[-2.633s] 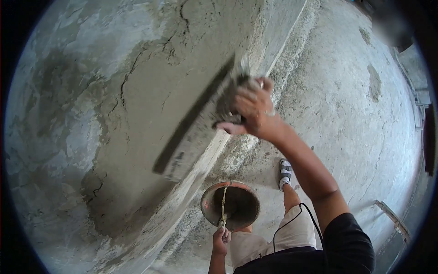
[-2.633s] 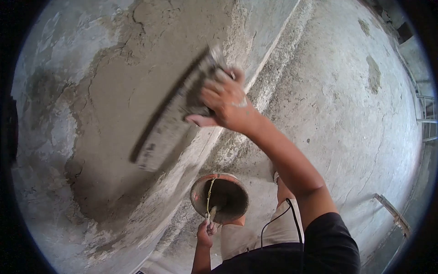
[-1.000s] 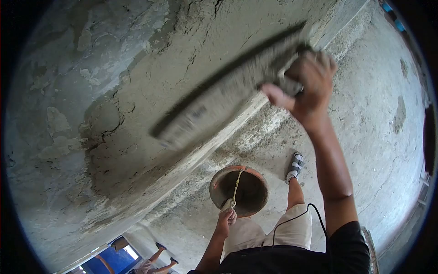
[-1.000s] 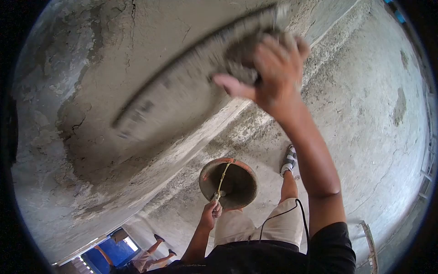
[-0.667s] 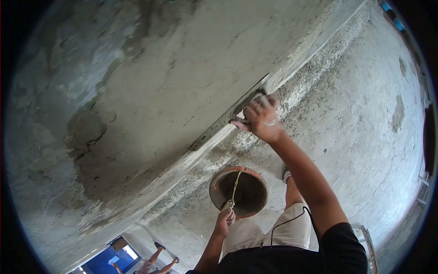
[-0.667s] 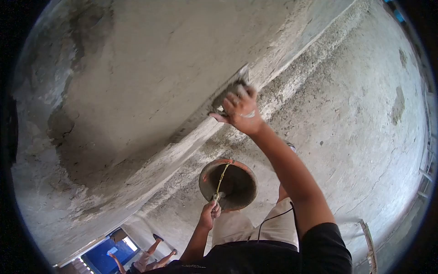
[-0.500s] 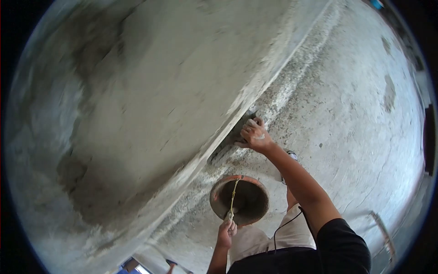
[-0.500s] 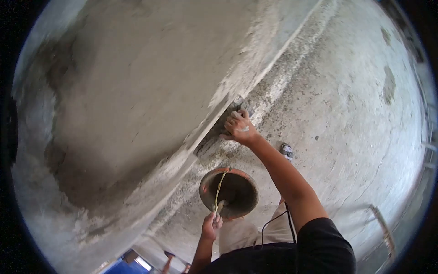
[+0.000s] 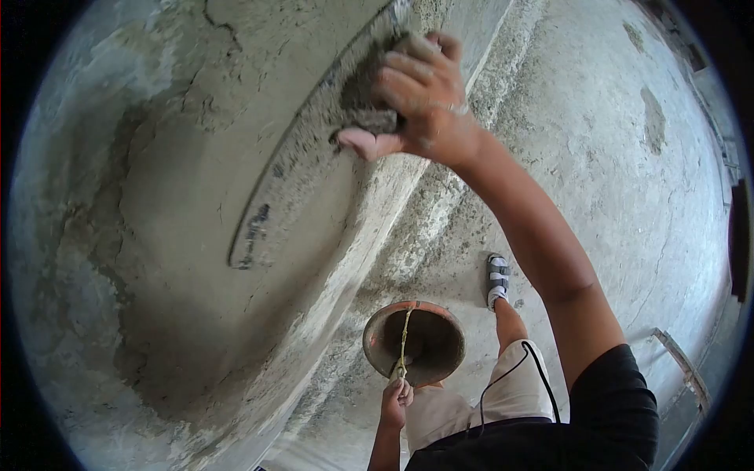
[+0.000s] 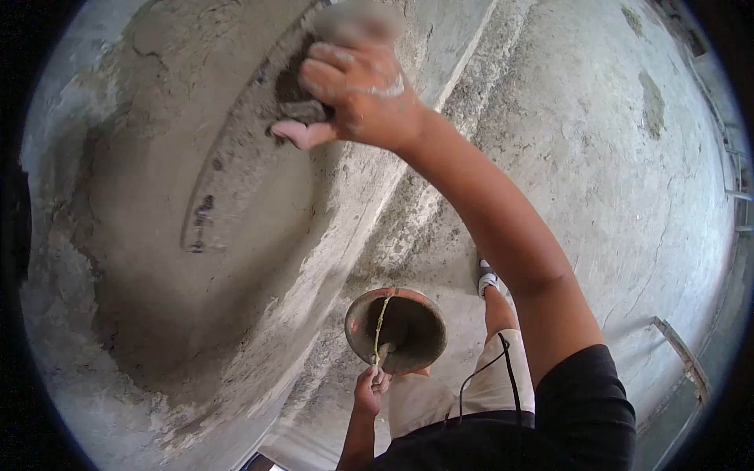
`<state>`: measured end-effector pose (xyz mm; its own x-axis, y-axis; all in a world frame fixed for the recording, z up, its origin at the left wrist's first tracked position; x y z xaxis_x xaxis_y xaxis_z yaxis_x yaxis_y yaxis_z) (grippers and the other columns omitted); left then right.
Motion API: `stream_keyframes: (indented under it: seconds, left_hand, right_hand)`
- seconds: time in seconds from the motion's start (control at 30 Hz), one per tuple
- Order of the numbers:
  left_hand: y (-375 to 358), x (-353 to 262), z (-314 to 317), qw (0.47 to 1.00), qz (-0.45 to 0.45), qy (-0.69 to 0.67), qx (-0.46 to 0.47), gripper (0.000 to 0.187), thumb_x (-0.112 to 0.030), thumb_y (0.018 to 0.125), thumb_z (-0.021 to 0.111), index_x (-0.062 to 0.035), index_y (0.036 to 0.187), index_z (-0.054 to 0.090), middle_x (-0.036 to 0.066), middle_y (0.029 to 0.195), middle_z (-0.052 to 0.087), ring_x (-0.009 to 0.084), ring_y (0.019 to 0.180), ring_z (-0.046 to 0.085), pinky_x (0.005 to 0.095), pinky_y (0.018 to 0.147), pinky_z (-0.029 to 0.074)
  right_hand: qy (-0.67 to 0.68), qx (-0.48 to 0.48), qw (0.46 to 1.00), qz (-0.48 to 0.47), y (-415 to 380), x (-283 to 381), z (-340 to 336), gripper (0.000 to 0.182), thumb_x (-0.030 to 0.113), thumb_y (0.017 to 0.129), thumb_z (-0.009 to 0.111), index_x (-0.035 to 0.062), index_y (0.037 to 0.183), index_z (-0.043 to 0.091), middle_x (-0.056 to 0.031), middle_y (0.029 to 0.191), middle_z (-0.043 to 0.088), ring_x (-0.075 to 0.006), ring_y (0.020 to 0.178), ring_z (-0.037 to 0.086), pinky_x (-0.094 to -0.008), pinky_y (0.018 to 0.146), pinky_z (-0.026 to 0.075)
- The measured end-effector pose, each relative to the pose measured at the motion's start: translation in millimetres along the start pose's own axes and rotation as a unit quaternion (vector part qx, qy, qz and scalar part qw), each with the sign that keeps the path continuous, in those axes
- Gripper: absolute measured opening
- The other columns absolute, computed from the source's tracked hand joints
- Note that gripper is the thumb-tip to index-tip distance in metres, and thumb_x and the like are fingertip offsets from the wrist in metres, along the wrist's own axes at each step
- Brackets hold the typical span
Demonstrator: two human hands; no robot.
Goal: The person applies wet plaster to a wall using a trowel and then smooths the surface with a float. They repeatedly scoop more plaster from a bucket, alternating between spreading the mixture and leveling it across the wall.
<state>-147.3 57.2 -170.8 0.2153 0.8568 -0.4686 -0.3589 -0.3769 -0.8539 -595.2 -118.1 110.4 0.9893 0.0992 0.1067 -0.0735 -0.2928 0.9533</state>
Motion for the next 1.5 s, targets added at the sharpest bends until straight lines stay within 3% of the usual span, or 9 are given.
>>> stream_keyframes:
  seconds: [0.37, 0.77, 1.0, 1.13, 1.17, 1.2, 1.27, 1.47, 1.5]
  left_hand:
    - [8.9, -17.3, 18.6, 0.998, 0.005, -0.003, -0.065, 0.039, -0.041, 0.088, 0.054, -0.0115, 0.066, 0.039, -0.004, 0.058, 0.031, 0.0081, 0.048, 0.029, 0.0248, 0.047, 0.021]
    - [27.6, 1.8, 52.5, 1.0, -0.022, -0.017, 0.009, 0.025, -0.028, 0.091, 0.051, -0.0112, 0.075, 0.042, -0.004, 0.063, 0.035, 0.0061, 0.05, 0.029, 0.0234, 0.047, 0.021]
    - [30.4, 4.1, 69.8, 0.999, -0.02, -0.025, 0.004, 0.025, -0.029, 0.091, 0.052, -0.0116, 0.077, 0.043, -0.004, 0.063, 0.035, 0.0058, 0.05, 0.029, 0.0229, 0.047, 0.022]
    - [36.4, 15.1, 75.4, 0.999, -0.015, -0.04, 0.008, 0.026, -0.031, 0.091, 0.054, -0.0112, 0.078, 0.043, -0.005, 0.063, 0.035, 0.0058, 0.049, 0.029, 0.0228, 0.047, 0.022]
    - [37.7, 16.9, 76.0, 0.999, -0.013, -0.044, 0.014, 0.027, -0.032, 0.091, 0.056, -0.0112, 0.079, 0.043, -0.005, 0.063, 0.035, 0.0057, 0.049, 0.03, 0.0227, 0.047, 0.022]
    - [38.9, 19.4, 75.6, 0.999, -0.016, -0.043, 0.012, 0.027, -0.032, 0.091, 0.056, -0.0112, 0.079, 0.043, -0.005, 0.063, 0.035, 0.0057, 0.049, 0.03, 0.0227, 0.047, 0.022]
    - [38.7, 28.0, 70.6, 0.999, -0.005, -0.041, 0.0, 0.028, -0.032, 0.089, 0.059, -0.0105, 0.081, 0.044, -0.005, 0.063, 0.035, 0.0057, 0.05, 0.03, 0.0228, 0.047, 0.022]
    - [54.8, 45.3, 52.1, 0.998, 0.038, -0.054, -0.007, 0.026, -0.03, 0.087, 0.062, -0.0083, 0.088, 0.048, -0.005, 0.065, 0.035, 0.0058, 0.055, 0.03, 0.0226, 0.05, 0.023]
    - [56.9, 45.3, 49.5, 0.998, 0.041, -0.053, -0.022, 0.026, -0.03, 0.087, 0.062, -0.0083, 0.088, 0.048, -0.005, 0.065, 0.035, 0.0058, 0.055, 0.03, 0.0226, 0.05, 0.023]
  right_hand:
    - [0.081, 0.411, 0.895, 0.153, -357.5, 5.7, 58.3, 0.047, 0.051, 0.065, 0.074, 0.0087, 0.068, 0.054, -0.0056, 0.073, 0.053, -0.0238, 0.085, 0.05, -0.0476, 0.088, 0.035]
    - [0.014, -0.013, 0.999, 0.045, 11.9, -51.7, -20.3, 0.055, 0.065, 0.068, 0.065, 0.0132, 0.065, 0.047, -0.0015, 0.068, 0.044, -0.0204, 0.072, 0.045, -0.0407, 0.08, 0.031]
    - [0.033, 0.131, 0.987, 0.085, -101.9, -43.3, 45.5, 0.054, 0.064, 0.069, 0.065, 0.0131, 0.062, 0.049, -0.0029, 0.069, 0.048, -0.0206, 0.08, 0.043, -0.0411, 0.08, 0.032]
    - [0.019, 0.439, 0.889, 0.129, -376.0, -21.4, 108.5, 0.051, 0.055, 0.069, 0.069, 0.0116, 0.095, 0.063, -0.006, 0.104, 0.062, -0.0237, 0.108, 0.052, -0.0493, 0.098, 0.031]
    - [0.058, 0.717, 0.659, 0.218, -485.7, -16.7, 119.8, 0.058, 0.055, 0.068, 0.07, 0.0136, 0.108, 0.064, -0.0042, 0.113, 0.061, -0.0221, 0.114, 0.051, -0.0508, 0.101, 0.028]
    - [0.02, 0.536, 0.812, 0.23, -503.3, -14.4, 78.8, 0.056, 0.056, 0.068, 0.069, 0.0152, 0.106, 0.067, -0.0026, 0.112, 0.063, -0.0209, 0.115, 0.051, -0.0505, 0.102, 0.026]
    - [-0.032, 0.782, 0.482, 0.394, -643.0, -1.5, 31.4, 0.068, 0.059, 0.064, 0.072, 0.0134, 0.113, 0.063, -0.0044, 0.118, 0.061, -0.0221, 0.118, 0.05, -0.0497, 0.104, 0.024]
    - [-0.134, 0.602, 0.333, 0.713, -905.3, 47.6, -75.0, 0.047, 0.033, 0.078, 0.062, 0.0054, 0.116, 0.059, -0.0147, 0.116, 0.062, -0.0313, 0.111, 0.057, -0.0467, 0.09, 0.043]
    - [0.025, 0.818, 0.397, 0.415, -926.5, 69.5, -26.9, 0.035, 0.027, 0.078, 0.058, 0.0076, 0.107, 0.063, -0.025, 0.111, 0.06, -0.0361, 0.105, 0.058, -0.0425, 0.086, 0.047]
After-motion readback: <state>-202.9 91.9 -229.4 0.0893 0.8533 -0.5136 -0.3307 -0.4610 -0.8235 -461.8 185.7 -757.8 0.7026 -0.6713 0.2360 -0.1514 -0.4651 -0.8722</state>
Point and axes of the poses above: each hand's wrist, its own y-axis towards the middle knuckle, its own z-axis out of the palm, x = y × z, the point moved 10 cm from there along y, towards the middle knuckle
